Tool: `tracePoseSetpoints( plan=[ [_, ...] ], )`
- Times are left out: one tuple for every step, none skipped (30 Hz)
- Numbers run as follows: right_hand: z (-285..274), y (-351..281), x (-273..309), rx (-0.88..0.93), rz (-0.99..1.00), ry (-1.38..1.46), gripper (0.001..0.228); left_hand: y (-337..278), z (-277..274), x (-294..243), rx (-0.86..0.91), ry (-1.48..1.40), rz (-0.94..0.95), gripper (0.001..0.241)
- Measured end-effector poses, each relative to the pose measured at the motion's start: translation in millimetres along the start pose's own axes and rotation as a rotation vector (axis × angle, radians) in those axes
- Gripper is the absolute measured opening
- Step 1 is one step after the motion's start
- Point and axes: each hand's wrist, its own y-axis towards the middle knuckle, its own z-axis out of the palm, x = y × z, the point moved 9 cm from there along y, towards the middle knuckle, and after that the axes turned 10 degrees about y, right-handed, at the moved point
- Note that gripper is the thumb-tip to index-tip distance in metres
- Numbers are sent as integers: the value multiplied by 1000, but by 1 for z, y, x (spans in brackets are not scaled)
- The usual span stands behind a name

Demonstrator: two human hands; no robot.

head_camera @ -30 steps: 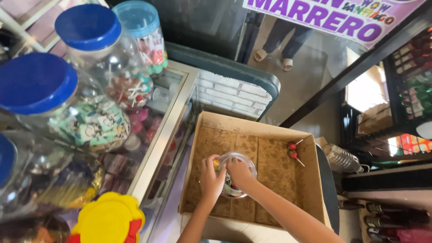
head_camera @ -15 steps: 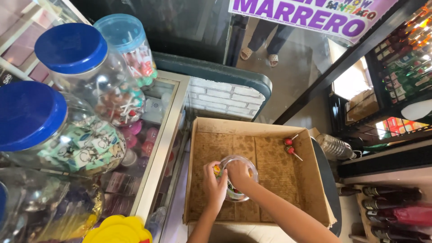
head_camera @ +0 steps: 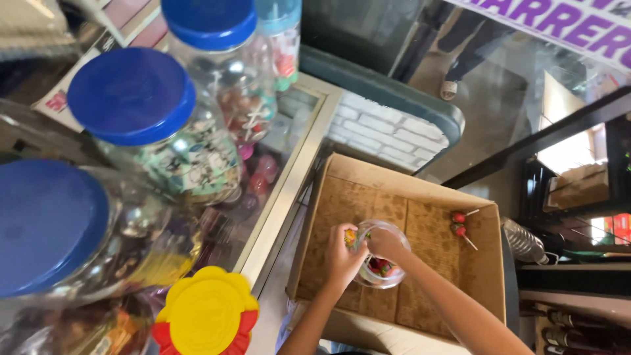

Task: The recorder is organizing individual lollipops from a large cardboard box into a smaller clear plastic container in a grocery store setting.

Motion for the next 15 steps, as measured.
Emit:
tracePoseSetpoints(
  plan=[
    [0, -1, 4, 40, -55, 47, 36, -1, -2, -1, -4, -9, -4, 39],
    [-1, -1, 9, 80, -111, 94, 36, -2, -4, -1, -8, -18, -9, 38],
    [-3, -3, 15, 83, -110, 89, 36, -4, -7, -3, -11, -21, -12, 38],
    [-7, -5, 22, 75, -124, 117, 34, -5, -10, -3, -23, -27, -39, 38],
    [-8, -8, 29, 70, -137, 146, 33, -8, -14, -2, -35, -32, -68, 39],
    [-20, -20, 47, 75, -137, 142, 33, -10, -17, -1, -36, -33, -74, 39],
    [-34, -32, 68, 56, -176, 181, 35, -13, -22, 2, -49, -39, -103, 39],
    [-48, -45, 90, 38, -216, 221, 41, -16, -27, 4, -62, -44, -131, 39],
    [-26, -27, 76, 42, -217, 218, 41, -18, -29, 8, -65, -44, -136, 39],
    [-3, -13, 71, 33, -332, 80, 35, -21, -31, 11, -80, -46, -142, 39],
    [20, 1, 66, 22, -447, -56, 28, -23, -34, 15, -94, -47, -145, 39],
    [36, 16, 57, 24, -449, -57, 28, -24, -36, 16, -96, -46, -147, 39],
    [59, 29, 50, 74, -499, -144, 21, -25, -39, 17, -109, -57, -153, 40],
    [82, 42, 43, 122, -552, -233, 18, -26, -42, 19, -122, -67, -158, 40],
    [86, 46, 37, 125, -551, -233, 18, -27, -43, 20, -121, -67, -161, 40]
  ],
)
